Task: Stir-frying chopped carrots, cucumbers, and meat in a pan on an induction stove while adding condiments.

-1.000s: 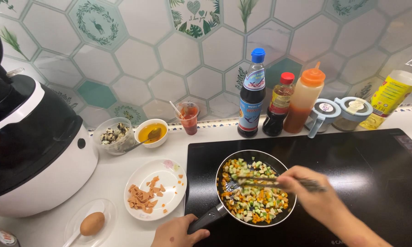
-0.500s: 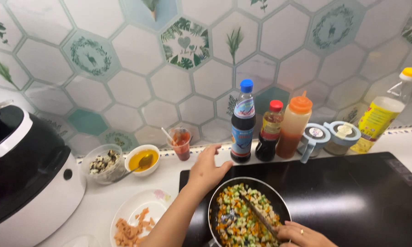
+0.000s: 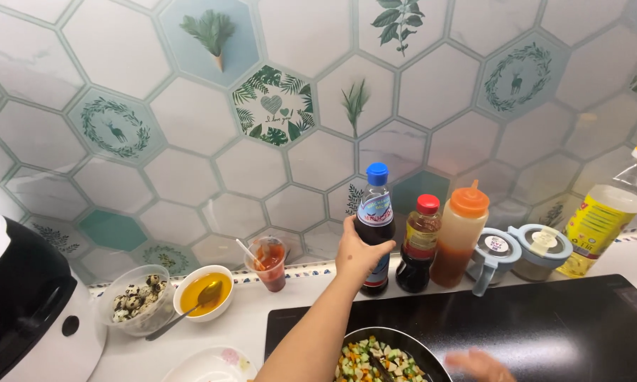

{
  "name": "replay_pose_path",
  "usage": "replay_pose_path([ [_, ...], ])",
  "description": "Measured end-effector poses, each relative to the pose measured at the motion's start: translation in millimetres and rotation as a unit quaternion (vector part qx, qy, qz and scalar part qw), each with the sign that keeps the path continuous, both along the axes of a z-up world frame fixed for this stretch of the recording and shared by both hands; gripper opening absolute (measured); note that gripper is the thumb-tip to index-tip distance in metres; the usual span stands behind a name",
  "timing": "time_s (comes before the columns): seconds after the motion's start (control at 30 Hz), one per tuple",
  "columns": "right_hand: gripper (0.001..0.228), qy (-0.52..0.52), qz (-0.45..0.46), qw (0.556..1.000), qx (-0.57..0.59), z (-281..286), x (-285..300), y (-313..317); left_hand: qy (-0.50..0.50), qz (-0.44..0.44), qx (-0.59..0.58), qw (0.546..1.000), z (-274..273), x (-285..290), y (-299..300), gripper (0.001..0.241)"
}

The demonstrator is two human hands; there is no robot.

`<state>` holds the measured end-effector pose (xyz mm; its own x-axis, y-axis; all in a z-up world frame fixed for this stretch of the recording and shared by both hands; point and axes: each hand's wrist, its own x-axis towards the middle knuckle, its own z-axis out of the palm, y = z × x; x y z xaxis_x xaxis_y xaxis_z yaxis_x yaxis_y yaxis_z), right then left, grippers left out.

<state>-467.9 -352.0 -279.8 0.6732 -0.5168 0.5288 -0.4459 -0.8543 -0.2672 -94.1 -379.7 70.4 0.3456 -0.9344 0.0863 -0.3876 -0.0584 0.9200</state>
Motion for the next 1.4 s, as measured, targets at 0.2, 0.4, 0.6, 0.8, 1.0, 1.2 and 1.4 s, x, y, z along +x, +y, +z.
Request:
replay_pose_path([
  [0.2, 0.057, -0.138, -0.075, 0.986, 0.05, 334, 160, 51, 0.076, 0.017, -0.089, 0.993, 15, 9, 32, 0.091],
  [0.4, 0.093, -0.262, 0.0, 0.933, 0.246, 399, 208, 24, 0.097, -0.095, -0.207, 0.969, 79, 32, 90, 0.076],
  [0.6, 0.111, -0.118, 0.159, 0.781, 0.593, 433, 152, 34, 0.119, -0.374, -0.213, 0.895, 129, 32, 160, 0.081],
  [0.8, 0.098, -0.098, 0.15, 0.803, 0.569, 376, 77, 72, 0.177, -0.441, -0.115, 0.873, 159, 6, 204, 0.09],
  [1.0, 0.092, -0.085, -0.039, 0.87, 0.484, 352, 21, 110, 0.126, -0.443, -0.172, 0.871, 135, 18, 202, 0.052],
  [1.2, 0.101, 0.02, -0.252, 0.872, 0.42, 365, 21, 158, -0.208, -0.348, -0.245, 0.881, 124, 3, 217, 0.04],
  [1.4, 0.102, 0.141, -0.375, 0.842, 0.361, 383, 44, 190, -0.401, -0.283, -0.234, 0.839, 87, -26, 214, 0.035],
])
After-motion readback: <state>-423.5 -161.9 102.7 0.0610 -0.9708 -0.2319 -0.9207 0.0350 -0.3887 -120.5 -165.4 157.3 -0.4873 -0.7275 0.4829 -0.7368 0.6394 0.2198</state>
